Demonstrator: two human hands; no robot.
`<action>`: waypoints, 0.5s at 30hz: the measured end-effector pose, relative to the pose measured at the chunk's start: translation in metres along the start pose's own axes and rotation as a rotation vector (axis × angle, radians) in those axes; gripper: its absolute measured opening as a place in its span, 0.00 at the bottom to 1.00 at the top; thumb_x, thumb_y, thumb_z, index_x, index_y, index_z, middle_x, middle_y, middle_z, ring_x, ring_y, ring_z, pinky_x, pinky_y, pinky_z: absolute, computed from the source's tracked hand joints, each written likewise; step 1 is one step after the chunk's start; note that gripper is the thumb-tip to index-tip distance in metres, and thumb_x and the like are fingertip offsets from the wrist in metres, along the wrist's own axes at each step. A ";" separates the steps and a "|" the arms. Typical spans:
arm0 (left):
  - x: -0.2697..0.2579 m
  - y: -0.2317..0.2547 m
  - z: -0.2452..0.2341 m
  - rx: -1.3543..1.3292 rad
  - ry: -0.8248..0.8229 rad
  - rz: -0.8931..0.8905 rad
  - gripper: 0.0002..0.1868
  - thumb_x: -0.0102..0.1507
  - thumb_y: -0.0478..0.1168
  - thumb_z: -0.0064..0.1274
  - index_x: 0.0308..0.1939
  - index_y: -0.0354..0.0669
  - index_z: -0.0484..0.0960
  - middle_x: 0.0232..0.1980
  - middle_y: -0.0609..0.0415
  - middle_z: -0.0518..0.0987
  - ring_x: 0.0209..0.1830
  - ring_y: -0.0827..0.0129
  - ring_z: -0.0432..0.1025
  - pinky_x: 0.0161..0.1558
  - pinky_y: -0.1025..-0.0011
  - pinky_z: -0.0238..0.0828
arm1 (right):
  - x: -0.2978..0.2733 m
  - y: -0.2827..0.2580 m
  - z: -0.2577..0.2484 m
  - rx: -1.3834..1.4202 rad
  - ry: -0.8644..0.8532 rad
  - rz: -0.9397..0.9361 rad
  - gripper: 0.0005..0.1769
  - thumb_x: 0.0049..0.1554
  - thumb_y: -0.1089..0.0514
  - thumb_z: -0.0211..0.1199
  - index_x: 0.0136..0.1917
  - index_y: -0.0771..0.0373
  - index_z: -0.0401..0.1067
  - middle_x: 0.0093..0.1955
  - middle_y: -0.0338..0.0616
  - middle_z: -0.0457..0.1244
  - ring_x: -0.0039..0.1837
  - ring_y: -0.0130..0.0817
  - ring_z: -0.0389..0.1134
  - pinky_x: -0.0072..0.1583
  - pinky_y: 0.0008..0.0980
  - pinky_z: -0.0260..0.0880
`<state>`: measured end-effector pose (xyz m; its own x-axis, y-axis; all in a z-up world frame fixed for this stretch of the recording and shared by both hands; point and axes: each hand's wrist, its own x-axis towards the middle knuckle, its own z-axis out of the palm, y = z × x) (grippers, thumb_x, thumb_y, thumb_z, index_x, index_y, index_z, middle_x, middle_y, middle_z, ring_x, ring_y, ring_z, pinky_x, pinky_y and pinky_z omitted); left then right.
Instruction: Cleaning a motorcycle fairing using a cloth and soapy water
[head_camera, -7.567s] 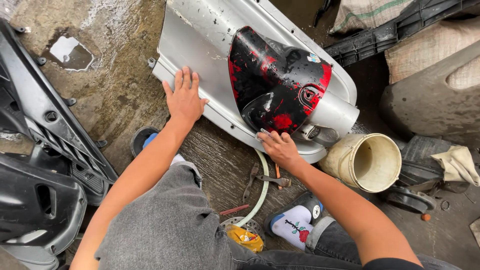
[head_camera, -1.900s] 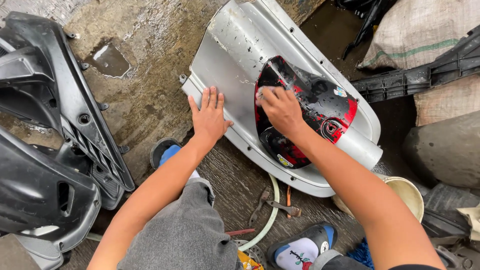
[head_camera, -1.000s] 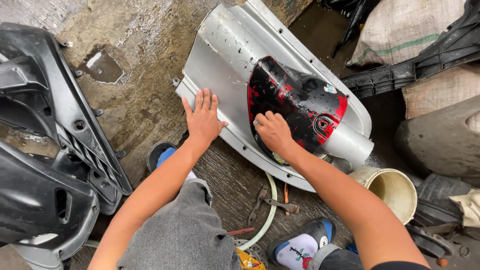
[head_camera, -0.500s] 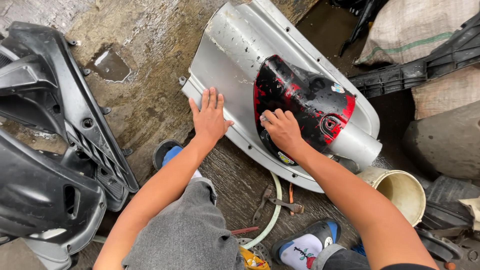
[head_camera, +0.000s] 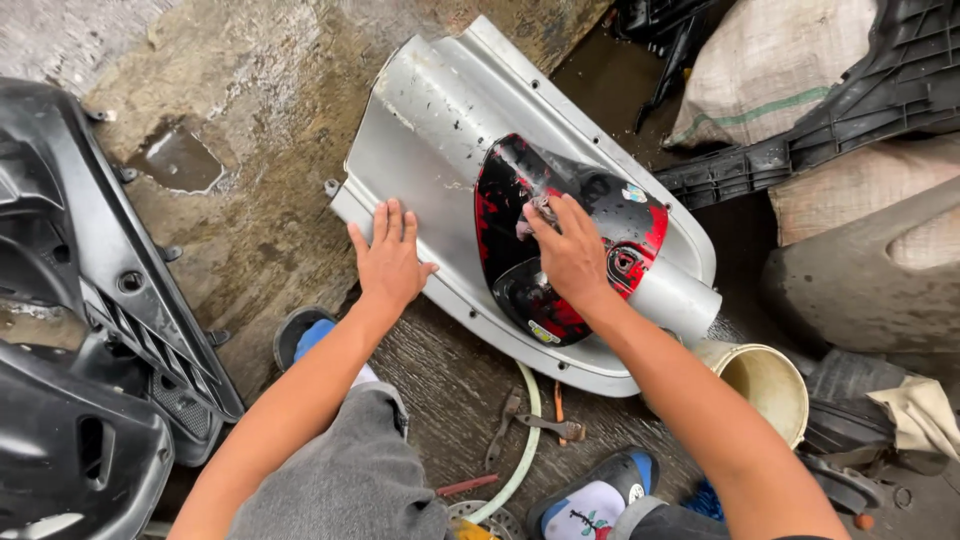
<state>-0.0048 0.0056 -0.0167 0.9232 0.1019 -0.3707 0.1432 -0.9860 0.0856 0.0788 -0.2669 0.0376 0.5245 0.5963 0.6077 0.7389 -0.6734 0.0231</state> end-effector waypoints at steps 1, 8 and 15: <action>-0.001 0.002 -0.003 0.004 0.004 -0.002 0.49 0.65 0.66 0.48 0.81 0.43 0.51 0.85 0.42 0.44 0.85 0.50 0.34 0.73 0.27 0.27 | 0.000 -0.005 0.004 0.002 0.006 0.000 0.14 0.65 0.55 0.60 0.62 0.52 0.79 0.62 0.50 0.66 0.65 0.54 0.68 0.65 0.42 0.67; -0.004 0.009 -0.017 0.020 -0.011 -0.051 0.50 0.63 0.65 0.52 0.80 0.44 0.53 0.85 0.44 0.46 0.85 0.53 0.35 0.74 0.28 0.26 | 0.021 -0.030 0.051 -0.096 -0.041 0.068 0.27 0.67 0.50 0.54 0.78 0.53 0.65 0.82 0.49 0.53 0.82 0.53 0.50 0.77 0.48 0.47; -0.008 0.011 -0.032 -0.054 -0.020 -0.062 0.48 0.63 0.62 0.55 0.80 0.46 0.55 0.85 0.45 0.47 0.85 0.53 0.36 0.75 0.31 0.30 | 0.098 -0.056 0.099 -0.151 0.041 0.038 0.26 0.69 0.48 0.49 0.78 0.50 0.64 0.83 0.44 0.52 0.83 0.46 0.50 0.79 0.44 0.43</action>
<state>0.0006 -0.0014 0.0170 0.9046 0.1595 -0.3952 0.2194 -0.9693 0.1110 0.1307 -0.1274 0.0168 0.5314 0.5528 0.6420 0.6450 -0.7552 0.1164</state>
